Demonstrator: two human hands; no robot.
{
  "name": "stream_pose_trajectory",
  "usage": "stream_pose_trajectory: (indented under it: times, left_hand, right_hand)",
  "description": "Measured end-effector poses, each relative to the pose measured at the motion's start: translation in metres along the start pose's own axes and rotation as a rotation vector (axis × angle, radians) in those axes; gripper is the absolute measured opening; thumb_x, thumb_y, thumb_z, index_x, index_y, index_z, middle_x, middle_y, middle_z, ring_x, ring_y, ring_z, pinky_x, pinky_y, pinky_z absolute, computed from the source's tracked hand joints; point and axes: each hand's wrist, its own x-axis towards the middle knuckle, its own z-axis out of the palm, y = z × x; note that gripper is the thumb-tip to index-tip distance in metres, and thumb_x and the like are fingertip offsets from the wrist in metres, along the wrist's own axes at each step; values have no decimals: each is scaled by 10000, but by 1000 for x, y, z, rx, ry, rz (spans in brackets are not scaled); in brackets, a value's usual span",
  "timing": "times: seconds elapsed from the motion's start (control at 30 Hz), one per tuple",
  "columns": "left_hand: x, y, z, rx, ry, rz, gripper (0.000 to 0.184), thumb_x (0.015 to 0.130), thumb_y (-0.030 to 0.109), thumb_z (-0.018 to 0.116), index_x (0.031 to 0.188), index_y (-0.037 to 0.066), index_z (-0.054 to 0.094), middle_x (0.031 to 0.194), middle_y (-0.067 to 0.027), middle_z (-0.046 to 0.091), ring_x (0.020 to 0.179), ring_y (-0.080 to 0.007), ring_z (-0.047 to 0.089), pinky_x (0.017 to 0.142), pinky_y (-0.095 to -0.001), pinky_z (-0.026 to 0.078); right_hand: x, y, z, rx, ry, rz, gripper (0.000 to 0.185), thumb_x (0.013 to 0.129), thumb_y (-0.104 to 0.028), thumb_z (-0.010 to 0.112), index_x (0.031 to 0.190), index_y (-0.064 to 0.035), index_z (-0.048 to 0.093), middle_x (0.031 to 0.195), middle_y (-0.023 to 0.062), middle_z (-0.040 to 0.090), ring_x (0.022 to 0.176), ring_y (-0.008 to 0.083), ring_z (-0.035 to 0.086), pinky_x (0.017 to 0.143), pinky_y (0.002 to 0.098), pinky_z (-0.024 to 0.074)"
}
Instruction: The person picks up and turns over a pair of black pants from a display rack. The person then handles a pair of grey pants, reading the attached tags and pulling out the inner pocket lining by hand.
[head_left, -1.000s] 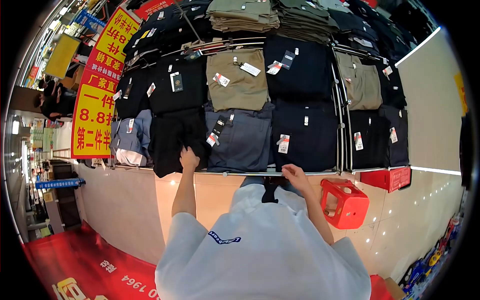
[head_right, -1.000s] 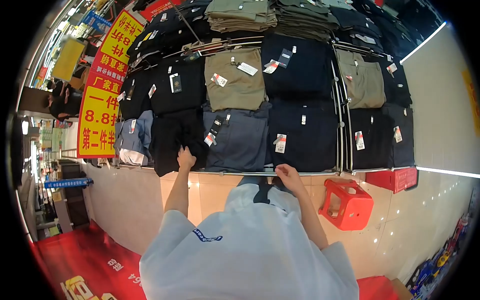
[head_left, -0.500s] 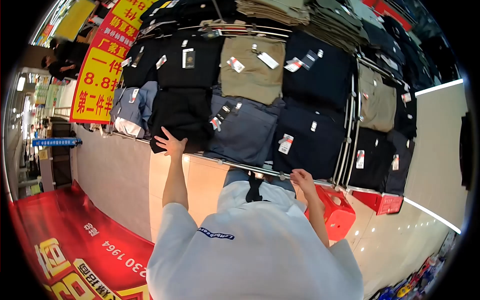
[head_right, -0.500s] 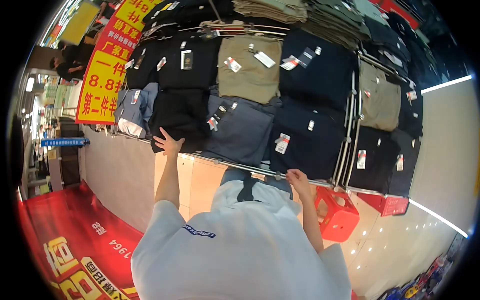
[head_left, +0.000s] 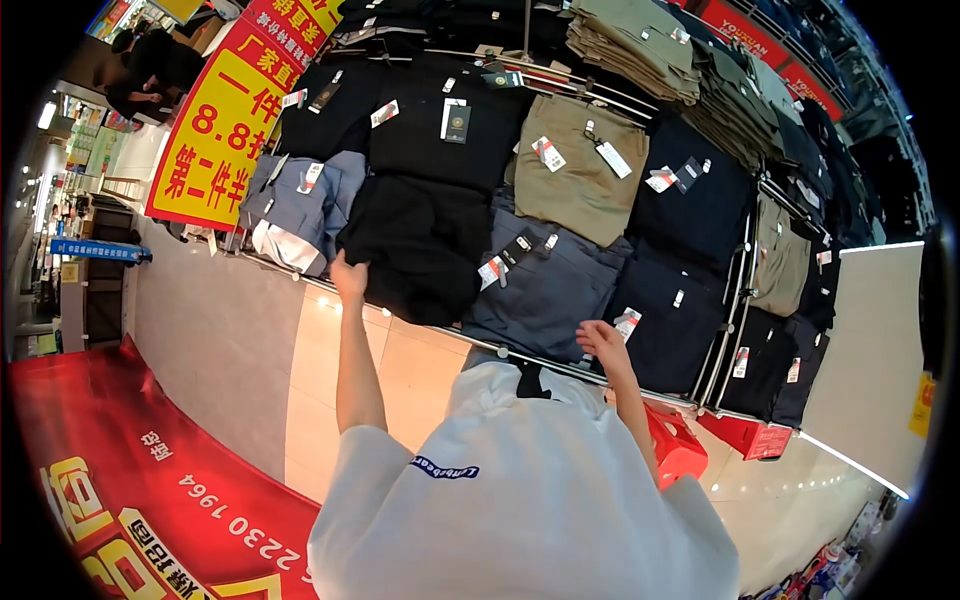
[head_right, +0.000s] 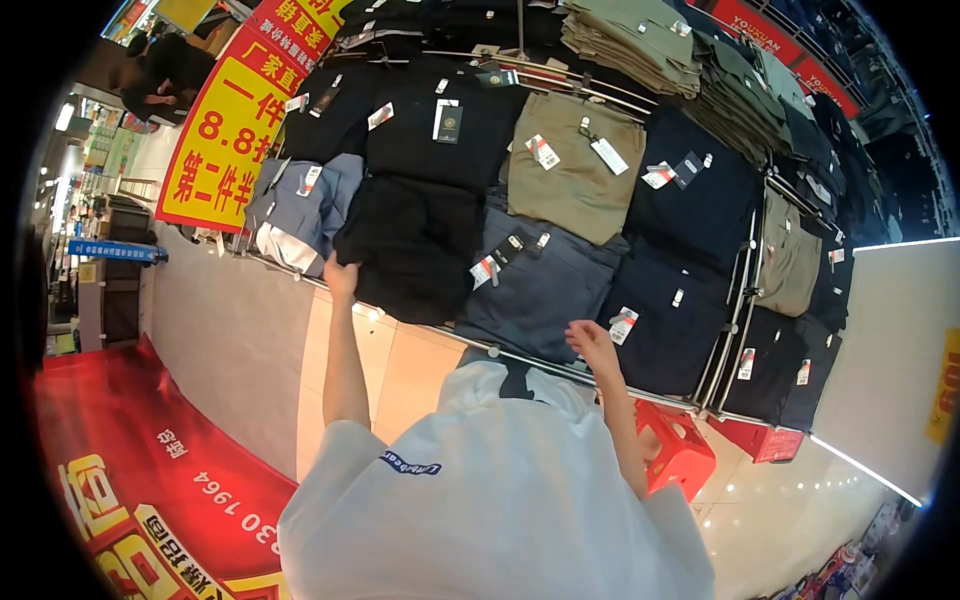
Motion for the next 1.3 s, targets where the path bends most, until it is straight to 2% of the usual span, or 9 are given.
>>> stream_pose_trajectory:
  times: [0.2, 0.37, 0.47, 0.67, 0.77, 0.83, 0.93, 1.17, 1.3]
  left_hand:
    - [47, 61, -65, -42, -125, 71, 460, 684, -6, 653, 1141, -38, 692, 970, -179, 751, 905, -251, 702, 860, -328, 523]
    - [60, 108, -68, 313, -167, 219, 465, 806, 147, 563, 1240, -16, 589, 1084, -281, 683, 1030, -460, 628, 933, -473, 487]
    - [71, 96, -35, 503, -181, 283, 351, 843, 151, 571, 1156, -3, 606, 1002, -276, 668, 981, -472, 614, 906, -491, 488]
    - [10, 101, 51, 212, 7, 549, 285, 858, 68, 668, 1136, 18, 627, 1136, -202, 640, 1109, -397, 574, 993, -455, 446]
    - [-62, 97, 105, -44, -261, 481, 226, 859, 45, 663, 1084, 22, 648, 1071, -172, 662, 1008, -347, 633, 913, -407, 508]
    - [-112, 74, 144, -47, -562, 345, 321, 857, 122, 715, 1148, 8, 641, 1095, -196, 666, 1036, -367, 644, 912, -415, 514]
    - [-166, 43, 188, 66, -782, 245, 544, 851, 246, 762, 1290, -22, 585, 1205, -249, 643, 1147, -403, 614, 988, -430, 488]
    - [-168, 58, 231, 162, -682, 341, 783, 857, 341, 767, 1431, -72, 430, 1460, -302, 446, 1394, -448, 373, 1171, -479, 303]
    - [-135, 58, 251, 182, -652, 406, 794, 830, 340, 794, 1409, -86, 456, 1391, -290, 516, 1265, -403, 532, 1080, -434, 420]
  right_hand:
    - [24, -22, 47, -70, -20, -6, 314, 1033, -299, 594, 1194, -36, 653, 1087, 65, 706, 959, 127, 666, 831, 256, 515]
    - [21, 4, 50, -27, -9, 13, 319, 1031, -305, 593, 1197, -41, 656, 1082, 67, 709, 943, 137, 673, 823, 258, 520]
    - [13, 21, 45, -40, 11, 78, 323, 1015, -310, 613, 1186, -39, 660, 1080, 82, 709, 940, 147, 676, 813, 266, 527]
    - [8, 57, 16, 96, 137, 172, 323, 1012, -325, 619, 1155, -39, 663, 1072, 97, 712, 933, 167, 680, 809, 284, 538]
    - [15, 70, 10, 255, 244, 161, 327, 988, -304, 656, 1150, -20, 653, 1041, 77, 691, 892, 148, 659, 768, 269, 532]
    - [23, 78, 10, 285, 310, 140, 395, 962, -293, 695, 1219, -3, 617, 1021, 56, 675, 861, 127, 636, 747, 243, 516]
    - [40, 74, 13, 147, 386, 130, 570, 944, -319, 714, 1385, -22, 509, 1228, 103, 615, 1070, 175, 596, 905, 285, 490]
    - [102, 81, 5, 223, 552, -104, 784, 848, -230, 814, 1460, 45, 408, 1319, 195, 577, 1198, 233, 565, 1004, 332, 461]
    - [113, 56, 0, 230, 523, -69, 799, 807, -202, 849, 1433, 70, 433, 1276, 197, 606, 1143, 247, 604, 1000, 323, 466]
